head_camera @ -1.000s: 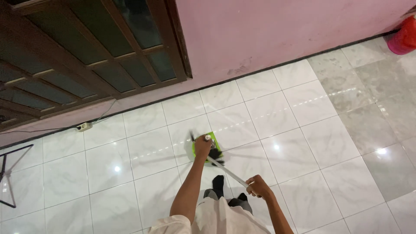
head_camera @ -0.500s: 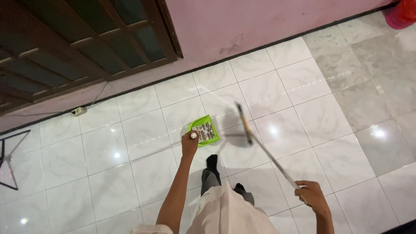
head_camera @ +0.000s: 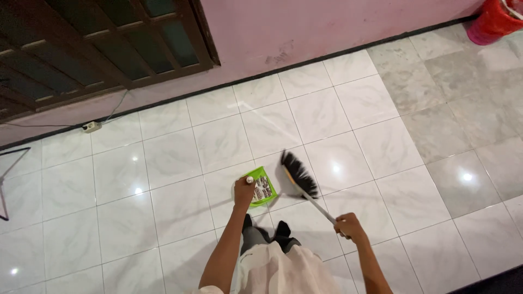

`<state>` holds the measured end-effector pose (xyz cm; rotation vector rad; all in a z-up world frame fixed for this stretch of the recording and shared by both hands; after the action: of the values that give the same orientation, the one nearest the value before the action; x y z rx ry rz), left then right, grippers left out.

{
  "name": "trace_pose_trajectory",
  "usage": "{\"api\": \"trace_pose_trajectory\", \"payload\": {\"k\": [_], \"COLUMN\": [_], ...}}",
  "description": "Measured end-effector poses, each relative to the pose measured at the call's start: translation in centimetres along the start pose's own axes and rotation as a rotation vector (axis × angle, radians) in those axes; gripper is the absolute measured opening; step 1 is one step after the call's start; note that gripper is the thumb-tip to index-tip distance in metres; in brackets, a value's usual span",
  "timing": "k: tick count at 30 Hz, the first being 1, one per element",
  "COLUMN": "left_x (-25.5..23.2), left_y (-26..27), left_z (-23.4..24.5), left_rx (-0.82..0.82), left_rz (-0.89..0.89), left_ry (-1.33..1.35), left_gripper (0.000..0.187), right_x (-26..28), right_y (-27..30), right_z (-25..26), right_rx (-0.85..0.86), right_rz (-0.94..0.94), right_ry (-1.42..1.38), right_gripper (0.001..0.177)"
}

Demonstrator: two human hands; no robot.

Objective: The person sweeps a tiled floor using a broom, collecting debris into a green dustpan held in the other hand.

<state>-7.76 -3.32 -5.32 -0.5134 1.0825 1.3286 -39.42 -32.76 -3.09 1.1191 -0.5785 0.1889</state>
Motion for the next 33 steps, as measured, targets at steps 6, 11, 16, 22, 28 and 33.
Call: {"api": "trace_pose_trajectory", "payload": {"k": [6,11,16,22,28,33], "left_x": [0.2,0.6,-0.1,0.3,-0.6,0.8], "left_y": [-1.1,-1.2,-1.2,-0.2,0.6,2.8], "left_z": [-0.6,0.0,-0.6,-2.0,-2.2,-0.1], "left_rx": [-0.034,-0.051,-0.089,0.015,0.015,-0.012], "left_rz": [0.026,0.080,-0.035,0.036,-0.061,-0.089], "left_ry": [-0.011,-0.068,-0.089,0.072,0.112,0.158], "left_gripper": [0.035,0.038,0.038,0.025,0.017,0.017], "right_x": [-2.5,-3.1,-1.9,-0.5,-3.8,-8.8], "right_y": [2.5,2.9,1.9,3.9,5.8,9.4], "right_z": [7.9,6.5,-2.3,-8.2,-7.6,0.5], "right_rx": [-0.060,-0.108,-0.063,0.097,0.192,0.111], "right_rz": [-0.085,-0.017,0.011,-0.034,-0.016,-0.076], "right_ry": [0.064,0.001,-0.069,0.174,0.130,-0.032], "right_gripper": [0.046,0.039,0.033,0.045,0.052,0.052]}}
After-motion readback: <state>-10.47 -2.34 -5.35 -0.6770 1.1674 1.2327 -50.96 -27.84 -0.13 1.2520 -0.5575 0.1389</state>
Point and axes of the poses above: each hand's wrist, its own y-axis away from the middle knuckle, its own z-axis out of the back of the hand, x = y × z, the point moved 5 cm from there along -y, towards the middle knuckle
